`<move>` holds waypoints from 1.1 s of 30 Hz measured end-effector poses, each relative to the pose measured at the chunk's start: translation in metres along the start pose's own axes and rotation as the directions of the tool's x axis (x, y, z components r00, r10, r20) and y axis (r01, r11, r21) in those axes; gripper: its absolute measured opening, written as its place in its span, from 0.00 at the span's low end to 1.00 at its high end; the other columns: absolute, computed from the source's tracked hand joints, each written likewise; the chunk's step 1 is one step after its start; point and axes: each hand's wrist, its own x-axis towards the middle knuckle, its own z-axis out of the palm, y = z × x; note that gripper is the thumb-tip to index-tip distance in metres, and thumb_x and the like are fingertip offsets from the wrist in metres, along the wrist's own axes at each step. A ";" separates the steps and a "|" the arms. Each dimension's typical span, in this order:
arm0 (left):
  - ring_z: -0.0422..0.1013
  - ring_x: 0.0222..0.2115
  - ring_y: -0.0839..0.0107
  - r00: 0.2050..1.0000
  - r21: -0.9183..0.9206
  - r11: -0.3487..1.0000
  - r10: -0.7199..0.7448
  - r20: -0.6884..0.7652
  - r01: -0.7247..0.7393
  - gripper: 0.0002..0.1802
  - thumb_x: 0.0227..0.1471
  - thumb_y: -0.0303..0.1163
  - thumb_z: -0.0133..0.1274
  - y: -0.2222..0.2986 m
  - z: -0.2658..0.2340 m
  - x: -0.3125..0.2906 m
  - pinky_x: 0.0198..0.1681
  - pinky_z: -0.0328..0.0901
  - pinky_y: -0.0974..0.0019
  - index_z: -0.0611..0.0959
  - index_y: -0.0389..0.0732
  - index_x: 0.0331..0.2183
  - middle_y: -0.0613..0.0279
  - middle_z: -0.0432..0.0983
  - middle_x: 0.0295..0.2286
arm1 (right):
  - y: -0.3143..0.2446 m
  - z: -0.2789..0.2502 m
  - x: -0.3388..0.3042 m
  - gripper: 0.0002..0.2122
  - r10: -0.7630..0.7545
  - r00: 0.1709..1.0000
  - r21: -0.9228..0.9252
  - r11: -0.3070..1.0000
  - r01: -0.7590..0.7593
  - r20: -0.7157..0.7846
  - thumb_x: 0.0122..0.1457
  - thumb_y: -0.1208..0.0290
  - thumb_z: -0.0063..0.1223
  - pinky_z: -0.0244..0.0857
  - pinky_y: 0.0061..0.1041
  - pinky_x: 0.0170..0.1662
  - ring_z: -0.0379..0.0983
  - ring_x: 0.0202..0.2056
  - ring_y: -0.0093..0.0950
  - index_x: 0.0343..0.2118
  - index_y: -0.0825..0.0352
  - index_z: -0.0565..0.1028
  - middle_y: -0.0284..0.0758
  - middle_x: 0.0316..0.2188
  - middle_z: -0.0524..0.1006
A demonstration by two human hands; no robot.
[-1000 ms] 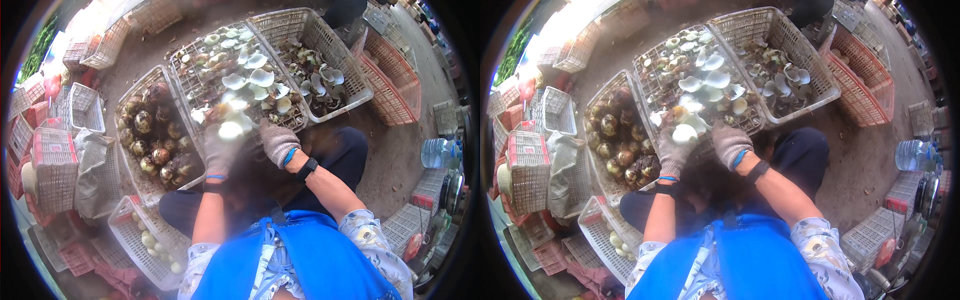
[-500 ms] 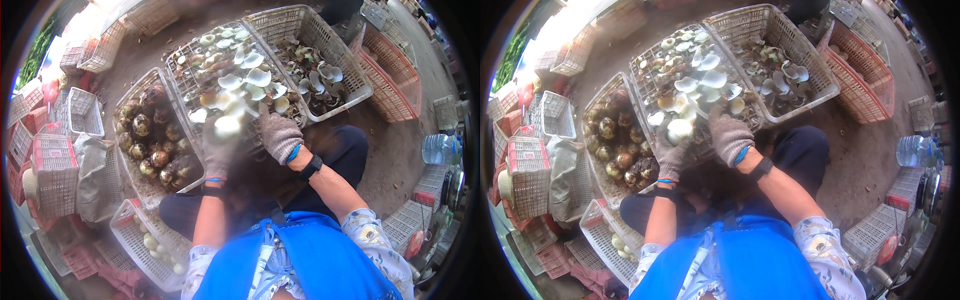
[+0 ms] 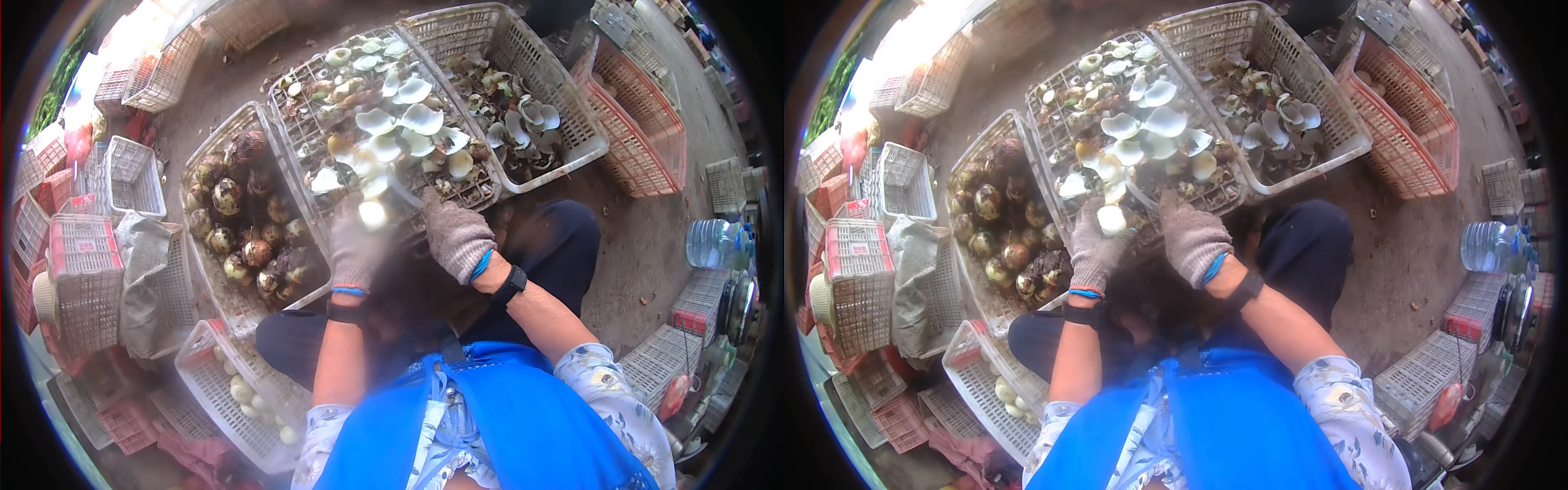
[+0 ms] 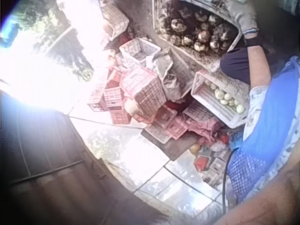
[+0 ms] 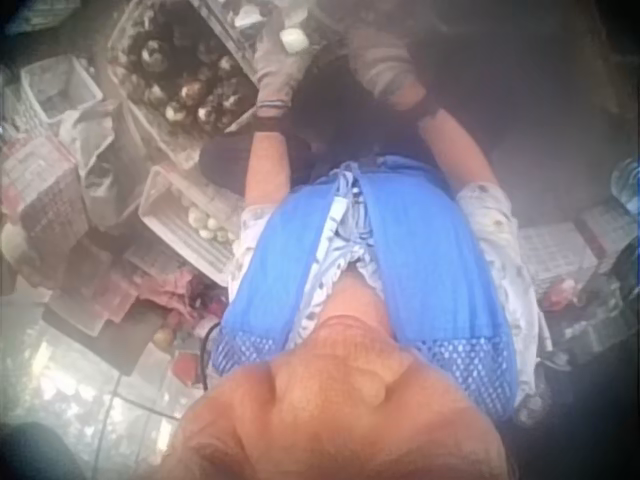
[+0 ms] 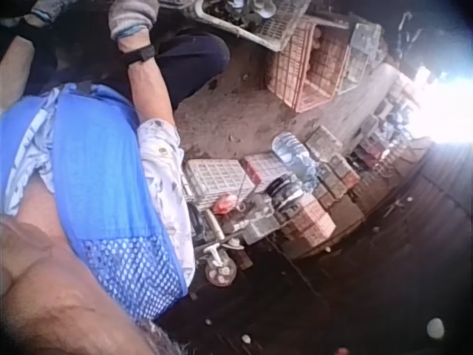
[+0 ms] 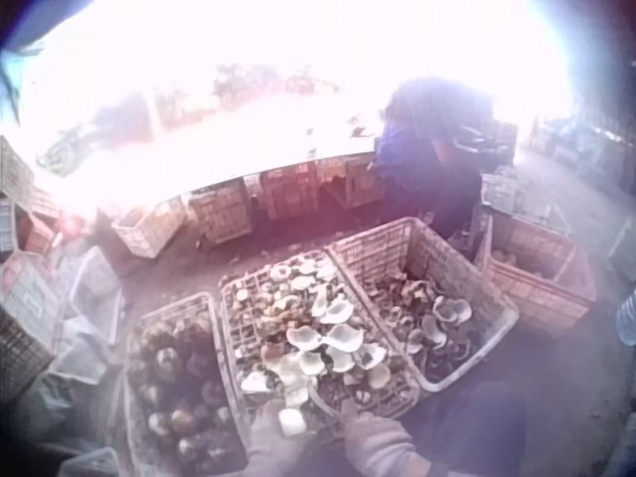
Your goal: The recorder is cleaning and peeling agricultural bulbs using a small tool while sitting in a processing area.
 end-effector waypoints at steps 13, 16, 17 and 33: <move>0.74 0.46 0.48 1.000 0.138 0.990 0.004 -0.023 -0.001 0.34 0.44 0.33 0.66 0.003 0.004 -0.019 0.49 0.70 0.53 0.73 0.39 0.53 0.43 0.74 0.45 | -0.009 0.029 -0.001 0.09 -0.059 0.996 -0.089 0.994 0.064 0.068 0.59 0.75 0.45 0.74 0.42 0.25 0.80 0.24 0.47 0.41 0.72 0.67 0.50 0.22 0.78; 0.75 0.45 0.55 0.975 -0.490 0.843 -0.189 0.118 0.223 0.30 0.50 0.34 0.65 -0.027 -0.005 -0.042 0.50 0.72 0.57 0.74 0.36 0.53 0.47 0.77 0.45 | -0.009 0.025 0.001 0.10 -0.010 0.977 -0.095 0.995 0.031 0.215 0.60 0.75 0.45 0.74 0.43 0.36 0.81 0.33 0.47 0.43 0.70 0.69 0.51 0.29 0.81; 0.75 0.45 0.55 0.975 -0.482 0.847 -0.195 0.108 0.223 0.30 0.50 0.34 0.65 -0.039 -0.003 -0.047 0.50 0.72 0.57 0.74 0.36 0.53 0.47 0.77 0.45 | -0.005 0.026 0.001 0.10 -0.035 0.972 -0.102 0.993 0.060 0.230 0.59 0.75 0.44 0.74 0.42 0.38 0.81 0.34 0.47 0.44 0.69 0.69 0.51 0.30 0.81; 0.67 0.50 0.44 0.941 -0.865 -0.499 -0.314 0.126 -0.050 0.34 0.50 0.45 0.65 -0.071 -0.109 -0.027 0.49 0.72 0.40 0.73 0.37 0.53 0.44 0.70 0.49 | -0.004 0.032 0.009 0.28 0.202 0.978 0.244 0.947 -0.208 0.051 0.55 0.56 0.59 0.68 0.43 0.52 0.74 0.48 0.52 0.55 0.69 0.70 0.54 0.43 0.78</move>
